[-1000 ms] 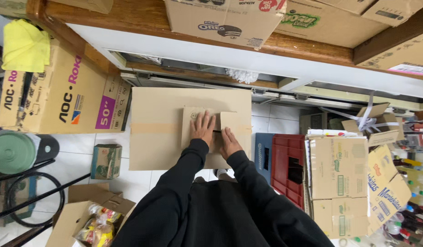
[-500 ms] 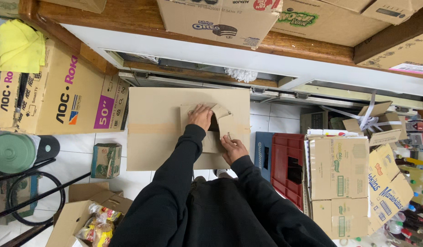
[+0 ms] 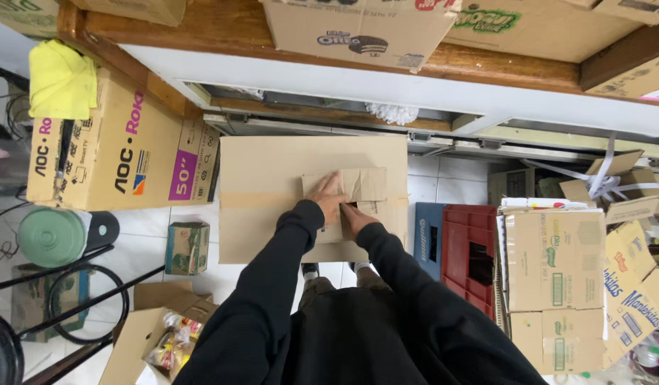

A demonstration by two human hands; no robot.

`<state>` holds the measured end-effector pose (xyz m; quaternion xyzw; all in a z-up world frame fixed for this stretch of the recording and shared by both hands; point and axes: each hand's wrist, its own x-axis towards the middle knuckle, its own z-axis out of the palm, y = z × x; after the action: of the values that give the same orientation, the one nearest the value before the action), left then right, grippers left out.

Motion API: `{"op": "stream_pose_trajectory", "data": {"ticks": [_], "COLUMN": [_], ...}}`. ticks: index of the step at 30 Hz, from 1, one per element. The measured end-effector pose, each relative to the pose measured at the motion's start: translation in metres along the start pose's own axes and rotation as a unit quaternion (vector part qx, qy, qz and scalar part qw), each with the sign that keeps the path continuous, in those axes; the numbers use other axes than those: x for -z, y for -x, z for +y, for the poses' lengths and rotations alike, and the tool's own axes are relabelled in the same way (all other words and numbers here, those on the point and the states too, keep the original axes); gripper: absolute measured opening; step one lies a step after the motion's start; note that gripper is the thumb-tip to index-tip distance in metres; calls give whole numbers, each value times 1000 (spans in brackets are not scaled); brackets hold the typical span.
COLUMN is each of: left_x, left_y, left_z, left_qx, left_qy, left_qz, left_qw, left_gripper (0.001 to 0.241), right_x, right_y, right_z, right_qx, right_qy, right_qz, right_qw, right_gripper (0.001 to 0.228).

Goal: The person folds and assembles cardboard boxes by hand and stacks them onto a wooden shelf in a storage area.

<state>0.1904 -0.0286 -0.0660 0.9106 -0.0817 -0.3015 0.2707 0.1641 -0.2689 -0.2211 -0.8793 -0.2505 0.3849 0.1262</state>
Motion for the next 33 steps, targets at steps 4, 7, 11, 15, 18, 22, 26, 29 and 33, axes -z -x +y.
{"op": "stream_pose_trajectory", "data": {"ticks": [4, 7, 11, 15, 18, 22, 26, 29, 33], "left_x": [-1, -1, 29, -13, -12, -15, -62, -79, -66], "left_y": [-13, -46, -42, -78, -55, -17, 5, 17, 27], "left_z": [-38, -65, -66, -65, -44, -63, -107, -83, -78], "left_qx": [-17, -20, 56, 61, 88, 186, 338, 429, 389], "left_qy": [-132, -143, -148, -112, -64, 228, 464, 589, 659], "left_qz": [-27, -17, 30, 78, 49, 203, 107, 55, 65], "left_qw": [991, 989, 987, 989, 993, 934, 812, 682, 640], "left_gripper": [49, 47, 37, 34, 95, 95, 101, 99, 97], "right_x": [-36, -24, -29, -29, -16, 13, 5, 16, 81], "right_y": [-40, -17, 28, 50, 59, 63, 42, 20, 47], "right_z": [19, 23, 49, 27, 13, 49, 118, 148, 101], "right_qx": [-12, 53, 202, 249, 179, 20, -246, -301, -308], "right_qy": [-78, -172, -304, -274, -295, -498, -568, -447, -505], "right_qz": [52, 131, 206, 223, 196, 288, 347, 192, 192], "right_qw": [996, 975, 908, 902, 918, 818, 705, 820, 783], "right_gripper": [67, 36, 17, 15, 56, 44, 29, 93, 83]}}
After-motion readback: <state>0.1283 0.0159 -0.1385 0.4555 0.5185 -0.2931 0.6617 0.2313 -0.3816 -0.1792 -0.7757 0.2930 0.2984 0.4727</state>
